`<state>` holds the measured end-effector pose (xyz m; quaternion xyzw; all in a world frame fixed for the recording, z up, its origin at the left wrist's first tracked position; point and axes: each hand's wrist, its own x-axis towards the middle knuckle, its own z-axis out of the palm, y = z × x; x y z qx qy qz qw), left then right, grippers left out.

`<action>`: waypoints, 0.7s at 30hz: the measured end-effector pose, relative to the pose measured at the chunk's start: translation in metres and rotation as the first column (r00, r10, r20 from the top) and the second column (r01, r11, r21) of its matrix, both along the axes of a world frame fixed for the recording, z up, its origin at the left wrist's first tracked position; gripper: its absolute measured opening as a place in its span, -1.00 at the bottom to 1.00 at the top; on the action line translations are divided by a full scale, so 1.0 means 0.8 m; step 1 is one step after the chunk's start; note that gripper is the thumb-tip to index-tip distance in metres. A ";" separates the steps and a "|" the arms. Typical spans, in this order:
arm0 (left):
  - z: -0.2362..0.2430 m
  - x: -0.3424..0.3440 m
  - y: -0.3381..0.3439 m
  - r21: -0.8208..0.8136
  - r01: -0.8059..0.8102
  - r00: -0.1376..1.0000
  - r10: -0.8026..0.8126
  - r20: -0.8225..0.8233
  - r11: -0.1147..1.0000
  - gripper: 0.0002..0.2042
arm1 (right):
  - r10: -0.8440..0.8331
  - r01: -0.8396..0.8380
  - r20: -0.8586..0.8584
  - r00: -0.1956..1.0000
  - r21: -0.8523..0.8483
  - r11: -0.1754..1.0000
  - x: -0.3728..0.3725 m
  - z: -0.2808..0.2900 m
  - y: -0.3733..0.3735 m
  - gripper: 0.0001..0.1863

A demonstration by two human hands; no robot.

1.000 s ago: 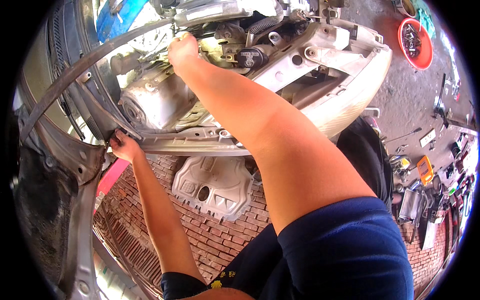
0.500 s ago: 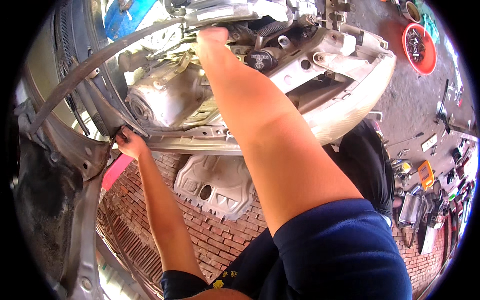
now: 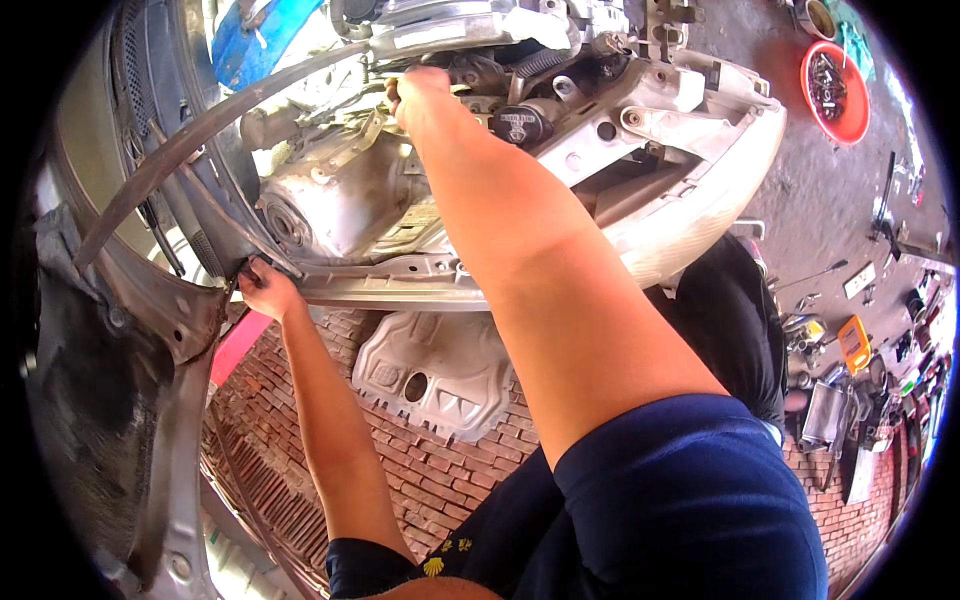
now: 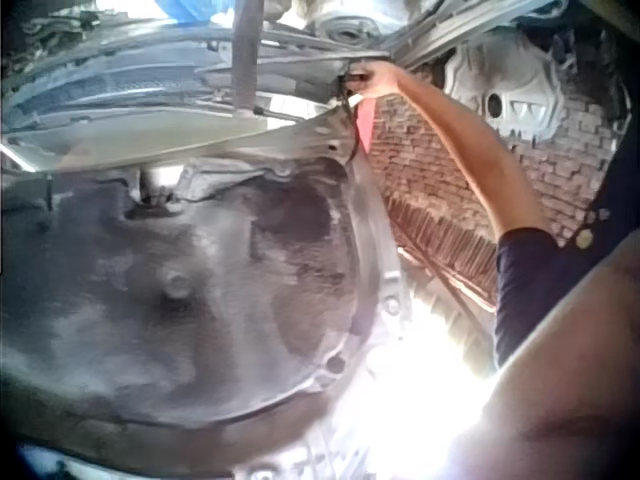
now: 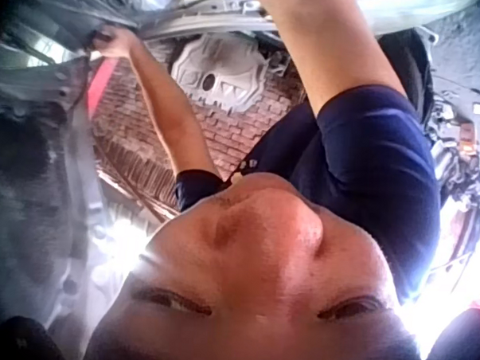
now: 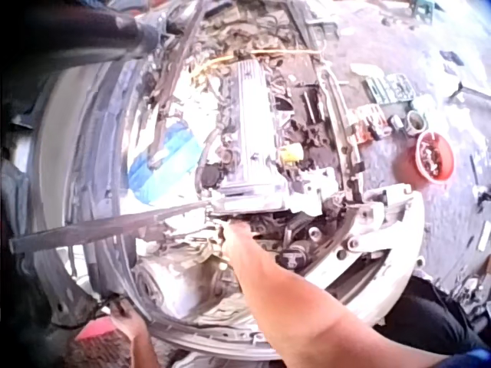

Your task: The person works on a car engine with the hood open, using a wrench and socket to loosen and remove bolts. They remove a metal bracket and a hose, placing the removed parts and fasteners on the floor or into a red bowl. The person then wipes the hose with a cloth.

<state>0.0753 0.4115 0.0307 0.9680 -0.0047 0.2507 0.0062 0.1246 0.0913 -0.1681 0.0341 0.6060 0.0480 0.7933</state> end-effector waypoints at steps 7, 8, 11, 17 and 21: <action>-0.001 0.002 -0.006 0.015 0.009 1.000 -0.009 0.030 1.000 -0.62 | -0.143 0.123 0.170 0.975 0.124 0.985 0.010 -0.033 0.027 -0.82; 0.004 0.000 -0.005 0.024 0.009 0.999 -0.010 0.032 1.000 -0.62 | -0.145 0.123 0.171 0.975 0.133 0.983 0.014 -0.046 0.040 -0.82; -0.028 0.010 -0.029 0.045 0.034 0.999 -0.033 -0.007 0.998 -0.60 | -0.336 0.300 0.224 0.915 0.179 0.937 0.007 -0.118 0.010 -0.83; 0.007 -0.008 0.033 0.100 -0.049 0.996 0.041 0.078 0.994 -0.53 | -0.309 0.312 -0.054 0.950 0.253 0.916 0.008 0.027 0.013 -0.77; 0.006 -0.005 0.004 0.062 -0.064 0.998 0.066 -0.023 0.996 -0.49 | -0.227 0.225 0.019 0.974 0.052 0.973 0.015 0.010 0.014 -0.82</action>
